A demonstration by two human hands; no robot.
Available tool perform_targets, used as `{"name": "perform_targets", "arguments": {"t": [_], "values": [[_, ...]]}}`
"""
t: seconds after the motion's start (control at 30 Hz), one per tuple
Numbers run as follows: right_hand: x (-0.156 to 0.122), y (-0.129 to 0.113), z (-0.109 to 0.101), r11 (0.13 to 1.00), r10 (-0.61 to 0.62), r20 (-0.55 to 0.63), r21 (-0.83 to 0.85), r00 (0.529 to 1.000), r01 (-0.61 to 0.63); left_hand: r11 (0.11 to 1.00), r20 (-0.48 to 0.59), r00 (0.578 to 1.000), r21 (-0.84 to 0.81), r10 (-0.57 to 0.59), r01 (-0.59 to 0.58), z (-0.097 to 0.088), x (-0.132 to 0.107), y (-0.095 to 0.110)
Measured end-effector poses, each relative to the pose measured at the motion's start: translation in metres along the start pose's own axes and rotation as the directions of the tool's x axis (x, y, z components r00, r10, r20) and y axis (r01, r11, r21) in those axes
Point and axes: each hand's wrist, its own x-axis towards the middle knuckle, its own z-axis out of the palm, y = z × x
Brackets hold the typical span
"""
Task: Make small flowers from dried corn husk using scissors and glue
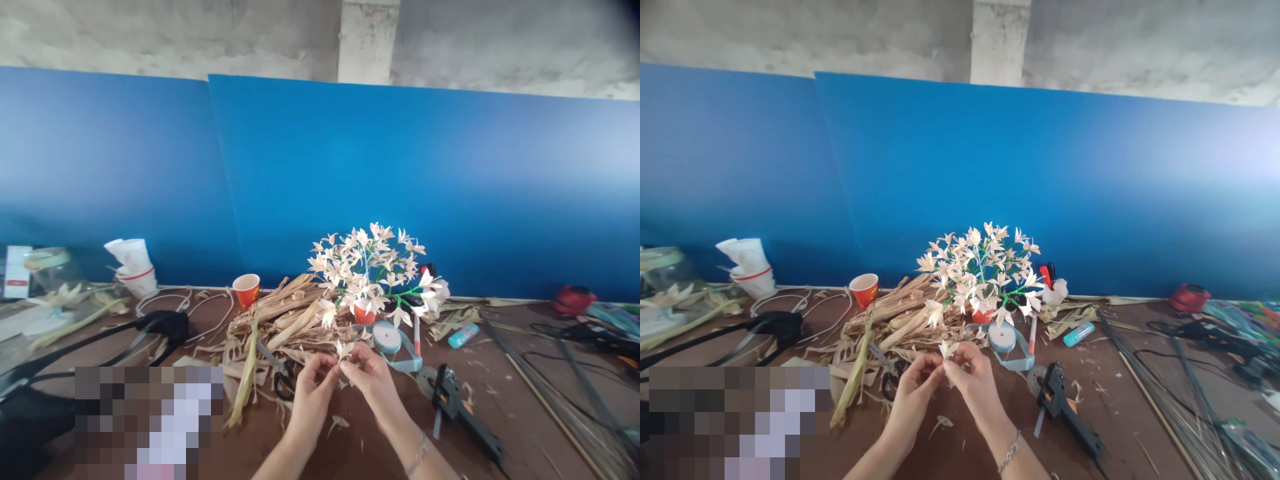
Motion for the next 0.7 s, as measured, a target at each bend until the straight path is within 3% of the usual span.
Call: {"name": "perform_targets", "arguments": {"t": [0.17,0.5,0.7], "values": [[-0.001,0.009,0.001,0.996,-0.056,0.004,-0.073,0.998,0.056,0.999,0.001,1.0,-0.053,-0.011,0.012,0.002,-0.002,0.005],[-0.002,0.006,0.005,1.0,-0.007,0.001,-0.017,1.0,0.007,0.995,0.01,0.999,-0.085,-0.053,0.054,0.002,-0.003,0.003],[0.007,0.01,-0.01,0.991,0.078,-0.066,-0.103,0.995,-0.085,0.993,-0.037,0.998,-0.107,-0.055,0.051,0.0,0.001,0.008]]}}
